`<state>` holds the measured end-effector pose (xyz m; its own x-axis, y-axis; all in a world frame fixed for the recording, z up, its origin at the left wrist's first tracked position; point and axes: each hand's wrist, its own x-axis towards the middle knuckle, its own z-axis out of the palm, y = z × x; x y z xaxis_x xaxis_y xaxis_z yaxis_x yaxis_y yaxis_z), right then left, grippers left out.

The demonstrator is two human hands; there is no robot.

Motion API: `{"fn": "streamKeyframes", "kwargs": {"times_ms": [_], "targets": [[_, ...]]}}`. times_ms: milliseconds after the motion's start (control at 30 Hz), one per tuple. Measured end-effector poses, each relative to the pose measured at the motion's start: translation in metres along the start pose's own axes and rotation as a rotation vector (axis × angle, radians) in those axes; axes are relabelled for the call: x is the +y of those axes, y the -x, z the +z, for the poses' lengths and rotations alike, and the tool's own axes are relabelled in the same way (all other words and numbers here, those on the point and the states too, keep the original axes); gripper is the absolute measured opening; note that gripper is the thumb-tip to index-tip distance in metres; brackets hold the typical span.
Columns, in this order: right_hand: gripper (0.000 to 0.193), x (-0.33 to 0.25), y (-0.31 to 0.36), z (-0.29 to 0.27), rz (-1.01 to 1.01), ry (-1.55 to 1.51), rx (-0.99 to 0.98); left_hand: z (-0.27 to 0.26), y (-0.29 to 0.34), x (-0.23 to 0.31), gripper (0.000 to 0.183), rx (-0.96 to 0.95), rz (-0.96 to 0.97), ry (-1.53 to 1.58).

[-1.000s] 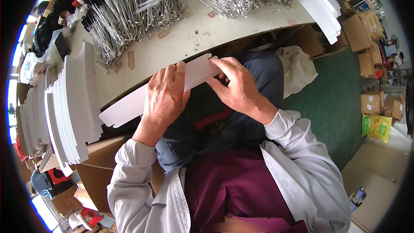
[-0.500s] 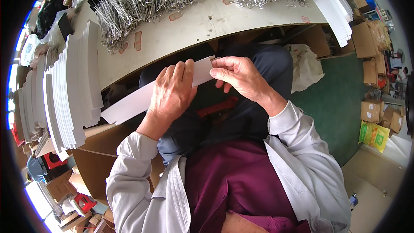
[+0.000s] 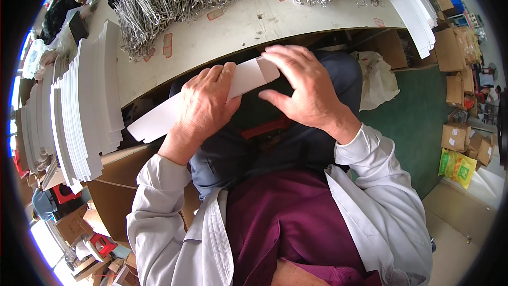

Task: Packaging bundles of metal wire loops into white cardboard boxes and sealing them.

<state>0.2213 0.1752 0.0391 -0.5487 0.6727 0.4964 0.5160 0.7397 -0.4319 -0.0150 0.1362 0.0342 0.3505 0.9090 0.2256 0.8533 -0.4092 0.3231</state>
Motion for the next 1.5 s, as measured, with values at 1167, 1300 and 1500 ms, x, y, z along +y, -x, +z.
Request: {"fn": "streamKeyframes", "kwargs": {"times_ms": [1167,1300,1500], "targets": [[0.067,0.030,-0.052,0.024,-0.225,0.138,-0.341,-0.021,-0.018,-0.038,0.074,0.019,0.004,-0.049],[0.064,0.035,-0.058,0.026,-0.307,0.229,-0.295,-0.026,-0.017,-0.044,0.073,0.058,0.023,-0.091],[0.053,0.053,-0.075,0.024,-0.369,0.276,-0.213,-0.028,-0.027,-0.060,0.069,0.080,0.021,-0.123]]}}
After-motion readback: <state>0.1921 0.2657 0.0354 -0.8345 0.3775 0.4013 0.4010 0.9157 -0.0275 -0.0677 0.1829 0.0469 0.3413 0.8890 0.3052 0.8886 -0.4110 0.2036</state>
